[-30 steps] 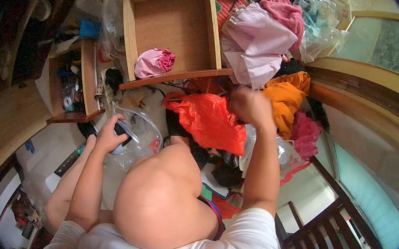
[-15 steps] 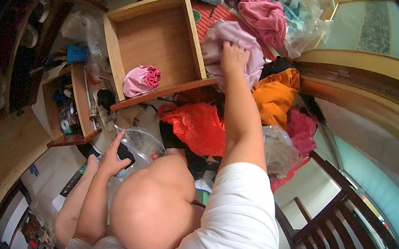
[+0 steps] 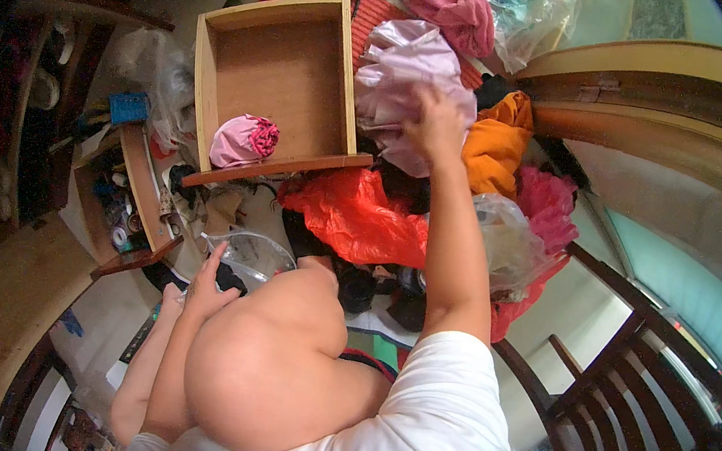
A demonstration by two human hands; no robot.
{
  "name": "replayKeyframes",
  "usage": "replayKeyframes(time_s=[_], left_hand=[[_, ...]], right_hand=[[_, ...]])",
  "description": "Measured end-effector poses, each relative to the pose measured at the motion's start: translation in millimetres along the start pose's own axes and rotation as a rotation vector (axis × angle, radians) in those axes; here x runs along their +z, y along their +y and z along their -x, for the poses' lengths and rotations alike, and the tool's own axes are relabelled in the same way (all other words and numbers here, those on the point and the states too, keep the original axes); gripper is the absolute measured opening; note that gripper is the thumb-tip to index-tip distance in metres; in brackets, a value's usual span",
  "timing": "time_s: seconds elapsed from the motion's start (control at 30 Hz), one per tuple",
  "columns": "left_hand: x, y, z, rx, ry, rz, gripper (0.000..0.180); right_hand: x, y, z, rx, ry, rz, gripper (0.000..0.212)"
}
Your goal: The person sorts through a pile of clothes and miscellaneous items, picking up socks, a mesh bag, and a small plush toy, placing some items into a wooden drawer.
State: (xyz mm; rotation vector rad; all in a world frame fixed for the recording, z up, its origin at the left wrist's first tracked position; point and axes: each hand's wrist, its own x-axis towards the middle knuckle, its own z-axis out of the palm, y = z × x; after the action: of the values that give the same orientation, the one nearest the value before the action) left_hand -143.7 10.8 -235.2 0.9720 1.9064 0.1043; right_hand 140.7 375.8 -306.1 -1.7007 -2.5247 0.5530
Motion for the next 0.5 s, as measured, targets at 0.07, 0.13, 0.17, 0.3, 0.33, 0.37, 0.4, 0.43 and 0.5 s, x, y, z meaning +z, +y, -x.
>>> replayKeyframes(time_s=[0.07,0.13,0.17,0.3,0.33,0.37,0.4,0.43,0.5], left_hand=[[1.8,-5.2,3.3,0.002,-0.001,-0.012,0.092],[-0.6,-4.1,2.6,0.014,-0.003,-0.019,0.092],[0.3,-0.3,-0.3,-0.002,-0.021,-0.019,0.092],[-3.0,5.9,-2.1,-0.021,-0.007,-0.002,0.091],[-4.2,9.1,-2.2,-0.036,-0.013,-0.008,0.091],[-7.2,10.7,-1.0,-0.049,-0.004,-0.004,0.091],[-8.1,12.4,-2.6,-0.047,-0.015,-0.009,0.090],[-8.1,12.4,-4.1,-0.044,-0.028,-0.014,0.090],[-7.1,12.0,-3.5,-0.019,-0.008,0.002,0.089]], right_hand=[[-16.6,-4.6,-32.6,-0.062,0.214,0.206,0.070],[-5.5,1.1,-63.0,-0.008,0.120,0.368,0.062],[15.3,17.3,-78.2,-0.003,0.068,0.477,0.058],[54.1,0.8,-84.8,-0.091,-0.237,0.553,0.049],[57.2,1.8,-82.1,-0.138,-0.186,0.496,0.045],[57.3,3.4,-77.9,-0.186,-0.138,0.437,0.041],[55.3,6.2,-72.9,-0.198,-0.151,0.457,0.040],[52.3,10.9,-69.2,-0.208,-0.164,0.477,0.038],[24.0,15.0,-55.4,-0.082,0.121,0.436,0.031]])
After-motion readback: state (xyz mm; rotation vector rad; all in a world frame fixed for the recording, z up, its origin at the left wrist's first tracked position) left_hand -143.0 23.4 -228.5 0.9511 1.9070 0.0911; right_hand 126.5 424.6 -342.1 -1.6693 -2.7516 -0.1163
